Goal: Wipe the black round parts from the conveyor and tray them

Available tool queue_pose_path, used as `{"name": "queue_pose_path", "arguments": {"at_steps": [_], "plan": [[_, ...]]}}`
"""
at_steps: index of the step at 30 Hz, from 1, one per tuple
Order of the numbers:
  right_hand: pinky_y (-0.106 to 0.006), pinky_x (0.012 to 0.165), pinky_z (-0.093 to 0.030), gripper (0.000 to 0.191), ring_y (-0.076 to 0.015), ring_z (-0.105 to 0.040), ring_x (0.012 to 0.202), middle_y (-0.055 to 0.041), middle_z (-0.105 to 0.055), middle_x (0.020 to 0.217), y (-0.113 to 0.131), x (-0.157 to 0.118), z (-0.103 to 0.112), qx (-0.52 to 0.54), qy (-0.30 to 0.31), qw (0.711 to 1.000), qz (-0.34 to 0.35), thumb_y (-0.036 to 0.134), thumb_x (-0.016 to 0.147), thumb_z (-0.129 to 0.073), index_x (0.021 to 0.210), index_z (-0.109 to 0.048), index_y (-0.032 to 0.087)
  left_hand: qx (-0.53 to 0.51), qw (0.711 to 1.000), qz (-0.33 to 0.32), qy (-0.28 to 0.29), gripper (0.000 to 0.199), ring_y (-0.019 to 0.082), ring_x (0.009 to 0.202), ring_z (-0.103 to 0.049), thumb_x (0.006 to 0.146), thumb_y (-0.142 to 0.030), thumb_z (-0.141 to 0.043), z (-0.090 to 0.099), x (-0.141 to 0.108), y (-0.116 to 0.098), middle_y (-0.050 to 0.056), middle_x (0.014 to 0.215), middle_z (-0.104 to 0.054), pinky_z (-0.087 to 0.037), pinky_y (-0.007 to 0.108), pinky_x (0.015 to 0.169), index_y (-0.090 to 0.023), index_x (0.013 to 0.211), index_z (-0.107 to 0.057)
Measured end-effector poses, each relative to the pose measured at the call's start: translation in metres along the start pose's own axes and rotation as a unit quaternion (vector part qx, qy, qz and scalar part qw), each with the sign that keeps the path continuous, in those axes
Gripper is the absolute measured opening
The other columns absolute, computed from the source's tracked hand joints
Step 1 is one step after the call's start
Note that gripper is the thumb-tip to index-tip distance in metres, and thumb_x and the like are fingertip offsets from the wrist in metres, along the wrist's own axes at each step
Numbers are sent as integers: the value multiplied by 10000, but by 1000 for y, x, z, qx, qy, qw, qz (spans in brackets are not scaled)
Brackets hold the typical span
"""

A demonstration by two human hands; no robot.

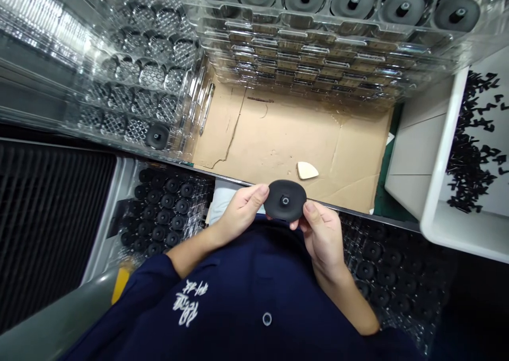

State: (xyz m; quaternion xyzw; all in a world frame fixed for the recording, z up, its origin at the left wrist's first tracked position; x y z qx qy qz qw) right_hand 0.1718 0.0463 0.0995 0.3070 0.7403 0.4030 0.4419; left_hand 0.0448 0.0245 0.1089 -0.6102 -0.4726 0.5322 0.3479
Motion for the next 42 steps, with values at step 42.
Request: {"name": "queue_pose_path", "arguments": {"at_steps": [42], "plan": [[-216,467,-297,447,-85,-412,477,14,-486,487,0,0,-4,48,3,999,-16,552,827,-609,602,-579,167,75,995,-58,27,508,131,591,-559,958,-511,-360,-9,-9,-25,26,636,-594,-456,260,583,-160,678,-598]]}}
Point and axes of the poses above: each hand's wrist, its own x-axis towards the middle knuckle, its own z-axis out of the back of the hand, y = z × x, the point moved 10 cm from there along x, towards the middle knuckle
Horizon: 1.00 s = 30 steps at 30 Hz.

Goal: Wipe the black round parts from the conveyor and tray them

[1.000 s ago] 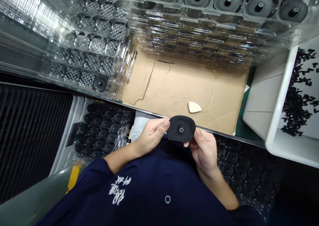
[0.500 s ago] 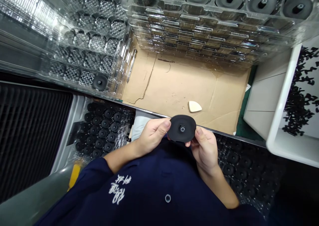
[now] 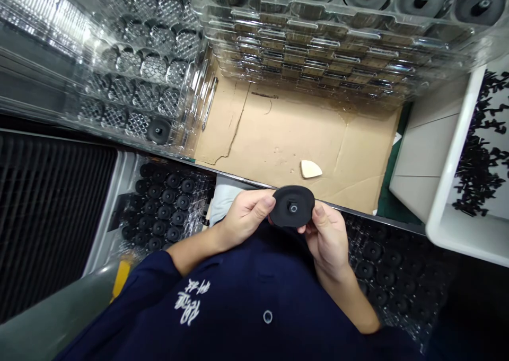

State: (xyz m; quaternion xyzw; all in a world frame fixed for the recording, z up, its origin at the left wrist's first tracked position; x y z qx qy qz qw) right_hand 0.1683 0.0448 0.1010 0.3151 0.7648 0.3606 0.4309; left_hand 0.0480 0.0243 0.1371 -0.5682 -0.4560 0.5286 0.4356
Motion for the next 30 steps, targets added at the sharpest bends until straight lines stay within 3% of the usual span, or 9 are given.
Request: {"name": "queue_pose_path", "arguments": {"at_steps": [8,18,25,30], "plan": [[-222,485,-312,492,-89,-411,493,19,-455,495,0,-1,3,-36,-14,999,6,610,809,-599,598,-555,168,-9,1000,-22,-3,477,134,595,-555,963,-478,-374,1,1,-4,33,648,-596,-442,257,575,-156,695,-603],[-229,487,-310,518,-93,-406,497,12,-446,495,3,0,3,-58,-18,998,18,624,797,-604,552,-566,170,-1,1000,-3,-24,507,140,597,-546,946,-520,-380,5,0,1,34,634,-586,-454,260,582,-161,657,-591],[-205,472,-301,424,-71,-352,474,25,-466,497,2,0,18,-39,-71,996,36,521,850,-600,609,-549,175,-57,998,24,-28,405,119,556,-577,881,-513,-536,10,9,8,47,741,-673,-489,240,559,-144,873,-701],[-209,504,-341,341,-82,-394,514,7,-536,565,2,3,7,-67,-23,996,46,461,905,-542,722,-621,184,-28,998,22,-50,372,121,566,-601,871,-467,-575,25,13,16,58,723,-692,-501,233,554,-125,883,-719]]}}
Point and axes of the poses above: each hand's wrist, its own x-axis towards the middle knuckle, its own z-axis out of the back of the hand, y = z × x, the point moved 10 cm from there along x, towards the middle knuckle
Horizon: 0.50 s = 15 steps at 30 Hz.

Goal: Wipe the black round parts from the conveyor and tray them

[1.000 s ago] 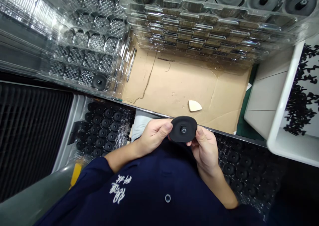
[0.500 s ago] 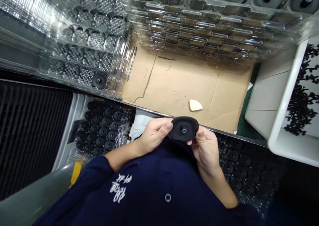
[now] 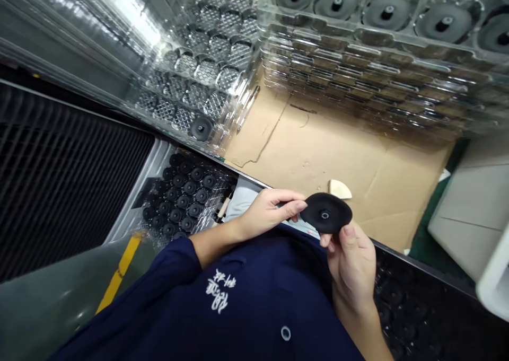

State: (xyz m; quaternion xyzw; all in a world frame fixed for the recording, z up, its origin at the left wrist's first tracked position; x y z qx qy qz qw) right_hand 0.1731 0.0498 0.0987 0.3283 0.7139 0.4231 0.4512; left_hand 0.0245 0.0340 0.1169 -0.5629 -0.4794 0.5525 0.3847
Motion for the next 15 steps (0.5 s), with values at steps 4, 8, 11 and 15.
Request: {"name": "queue_pose_path", "arguments": {"at_steps": [4,8,11,15], "plan": [[-235,555,-400,372,-110,-469,568,9,-595,665,-5,14,-1,-109,21,994,9,436,902,-549,1210,-593,232,153,976,-118,-95,258,187,892,-691,898,-370,-569,60,-6,-25,98,1018,-738,-548,325,823,-171,928,-731],[-275,619,-432,373,-153,-571,673,-34,-662,794,-23,47,17,-369,5,926,80,411,912,-503,1209,-622,221,418,799,-182,-391,226,216,1124,-612,931,-296,-509,181,-53,-71,85,1162,-699,-434,428,1033,-196,972,-708],[-294,675,-426,337,-174,-620,726,-68,-719,880,-42,66,13,-544,20,817,190,357,918,-445,1063,-704,197,561,670,-95,-476,203,284,1190,-549,907,-304,-526,258,-70,-81,93,1240,-657,-365,497,1073,-204,942,-699],[-292,678,-403,333,-172,-619,676,-67,-719,754,-56,73,16,-585,-33,770,253,269,907,-427,911,-745,170,591,669,2,-451,219,305,1283,-473,893,-230,-471,326,-55,-64,128,1326,-588,-326,485,1115,-167,894,-681]]}}
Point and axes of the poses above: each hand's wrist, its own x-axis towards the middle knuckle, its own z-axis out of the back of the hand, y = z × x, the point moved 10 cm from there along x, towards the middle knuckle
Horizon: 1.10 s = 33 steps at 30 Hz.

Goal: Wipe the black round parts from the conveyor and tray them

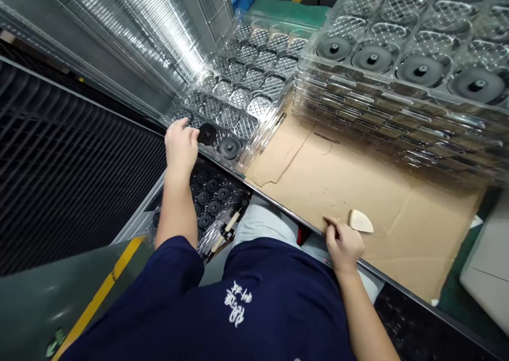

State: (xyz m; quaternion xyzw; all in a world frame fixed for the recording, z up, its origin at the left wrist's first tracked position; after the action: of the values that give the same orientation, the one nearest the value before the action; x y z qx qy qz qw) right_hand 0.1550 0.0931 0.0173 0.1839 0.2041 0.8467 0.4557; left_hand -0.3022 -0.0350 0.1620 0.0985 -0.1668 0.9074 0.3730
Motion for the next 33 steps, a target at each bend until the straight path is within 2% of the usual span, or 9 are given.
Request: {"name": "queue_pose_path", "arguments": {"at_steps": [4,7,10,13,15,19,22,27,33], "plan": [[-269,672,-418,310,-159,-627,673,-42,-729,775,5,-2,5,-23,-39,999,15,225,896,-442,870,-747,178,-6,1000,4,24,286,294,1324,-442,909,-222,-431,-23,2,11,149,1308,-600,-294,456,1144,-130,1016,-679],[-262,660,-424,291,-155,-628,660,-33,-731,771,8,-1,9,-40,-52,998,25,211,884,-460,854,-747,178,-27,998,27,-58,298,268,1302,-474,917,-224,-440,-12,-22,6,139,1298,-606,-336,434,1121,-149,1108,-656],[-259,635,-417,276,-151,-614,624,-25,-720,723,8,0,10,-58,-62,996,33,186,871,-473,838,-747,176,-89,982,-13,-167,320,210,1269,-515,950,-181,-383,6,-59,-19,129,1259,-631,-376,402,1098,-158,1153,-629],[-251,628,-409,261,-141,-604,612,-19,-718,715,8,-1,9,-74,-70,994,41,169,859,-484,834,-744,177,-117,970,-109,-183,288,201,1233,-554,946,-153,-407,5,-82,-52,91,1149,-693,-350,444,1116,-187,1094,-652],[-243,633,-406,255,-133,-602,616,-18,-719,721,8,-2,9,-81,-77,993,43,166,854,-487,829,-741,180,-118,972,-102,-175,258,213,1228,-558,944,-180,-438,1,-82,-53,81,1133,-701,-336,472,1121,-198,1061,-667],[-231,639,-397,248,-119,-587,612,-13,-711,710,5,-3,8,-88,-82,992,43,170,853,-488,820,-734,182,-142,974,-28,-177,287,208,1261,-523,959,-201,-407,2,-65,-31,78,1159,-689,-365,453,1105,-204,1042,-682],[-234,640,-399,249,-117,-589,612,-15,-708,708,3,-4,6,-92,-77,992,40,171,856,-486,817,-732,184,-163,976,-61,-130,373,188,1249,-532,943,-113,-346,-2,-51,-38,52,1129,-707,-370,445,1106,-215,1052,-688],[-236,638,-397,256,-114,-588,602,-17,-702,695,5,-3,7,-96,-75,992,42,169,863,-479,818,-731,181,-107,982,-147,44,488,217,1372,-405,882,-20,-334,-33,-46,-64,16,1270,-654,-233,547,1159,-240,1197,-634],[-225,646,-398,240,-109,-598,624,-4,-713,716,11,-2,10,-96,-80,991,55,163,864,-489,816,-724,184,-94,986,-118,72,547,205,1374,-405,839,5,-328,-35,-63,-54,15,1282,-646,-215,540,1166,-240,1234,-616]]}}
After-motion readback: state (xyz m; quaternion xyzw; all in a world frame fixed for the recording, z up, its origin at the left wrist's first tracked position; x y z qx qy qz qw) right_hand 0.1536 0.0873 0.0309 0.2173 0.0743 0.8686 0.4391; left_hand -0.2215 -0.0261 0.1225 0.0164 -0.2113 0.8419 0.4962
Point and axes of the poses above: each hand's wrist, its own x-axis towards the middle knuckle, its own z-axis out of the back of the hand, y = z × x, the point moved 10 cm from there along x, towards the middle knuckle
